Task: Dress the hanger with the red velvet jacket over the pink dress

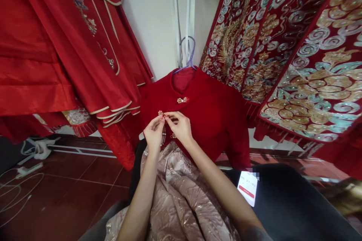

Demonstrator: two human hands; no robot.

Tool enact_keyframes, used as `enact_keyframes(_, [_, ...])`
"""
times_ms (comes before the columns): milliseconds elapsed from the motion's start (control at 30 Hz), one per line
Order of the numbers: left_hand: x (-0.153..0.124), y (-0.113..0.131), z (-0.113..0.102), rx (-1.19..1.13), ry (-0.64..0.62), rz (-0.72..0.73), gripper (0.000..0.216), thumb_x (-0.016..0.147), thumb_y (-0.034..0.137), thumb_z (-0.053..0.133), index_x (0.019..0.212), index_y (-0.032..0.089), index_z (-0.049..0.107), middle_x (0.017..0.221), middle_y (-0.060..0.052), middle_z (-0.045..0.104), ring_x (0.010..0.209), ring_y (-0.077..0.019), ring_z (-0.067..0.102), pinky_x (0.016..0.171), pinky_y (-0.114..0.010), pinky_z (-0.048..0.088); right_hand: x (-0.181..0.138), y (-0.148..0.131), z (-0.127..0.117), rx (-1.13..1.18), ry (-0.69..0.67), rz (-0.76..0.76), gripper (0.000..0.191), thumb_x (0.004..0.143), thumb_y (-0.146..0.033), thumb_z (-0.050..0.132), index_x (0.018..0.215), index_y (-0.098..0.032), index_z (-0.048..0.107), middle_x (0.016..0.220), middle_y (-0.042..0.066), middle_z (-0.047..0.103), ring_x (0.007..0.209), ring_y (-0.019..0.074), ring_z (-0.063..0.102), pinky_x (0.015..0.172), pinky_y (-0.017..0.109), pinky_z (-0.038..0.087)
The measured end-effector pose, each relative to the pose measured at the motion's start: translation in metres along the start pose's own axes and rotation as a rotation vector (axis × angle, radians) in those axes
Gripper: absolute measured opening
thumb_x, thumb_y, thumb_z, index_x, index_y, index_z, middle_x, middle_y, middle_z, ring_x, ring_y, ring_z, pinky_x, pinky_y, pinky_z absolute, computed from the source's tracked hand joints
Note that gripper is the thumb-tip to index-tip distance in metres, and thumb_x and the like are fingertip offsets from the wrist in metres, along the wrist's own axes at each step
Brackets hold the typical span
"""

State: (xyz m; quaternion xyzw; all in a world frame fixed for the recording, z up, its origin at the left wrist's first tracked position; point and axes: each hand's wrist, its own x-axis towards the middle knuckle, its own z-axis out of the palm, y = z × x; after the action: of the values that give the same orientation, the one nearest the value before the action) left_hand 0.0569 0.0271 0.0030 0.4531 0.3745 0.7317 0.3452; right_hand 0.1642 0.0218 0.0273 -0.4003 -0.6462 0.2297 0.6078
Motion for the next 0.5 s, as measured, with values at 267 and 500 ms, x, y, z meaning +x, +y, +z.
enact_keyframes(267, [0.004,0.001,-0.005,0.052,-0.035,0.035,0.025,0.074,0.029,0.071,0.093,0.014,0.071,0.095,-0.009,0.074,0.087,-0.0187,0.069,0.09,-0.037,0.054,0.005,-0.002,0.004,0.0,0.03,-0.023,0.02,0.085,-0.032,0.061,0.097,-0.022,0.074,0.1,0.005,0.071,0.082,0.0163,0.069,0.072,0.028,0.061])
enact_keyframes(500, [0.0,-0.004,-0.014,0.126,-0.143,0.067,0.026,0.081,0.023,0.063,0.105,0.016,0.061,0.107,-0.01,0.068,0.094,-0.0164,0.066,0.092,-0.035,0.051,-0.007,0.002,0.0,0.028,0.004,0.007,0.025,0.09,-0.03,0.052,0.111,-0.022,0.064,0.108,0.006,0.07,0.097,0.0166,0.068,0.078,0.029,0.059])
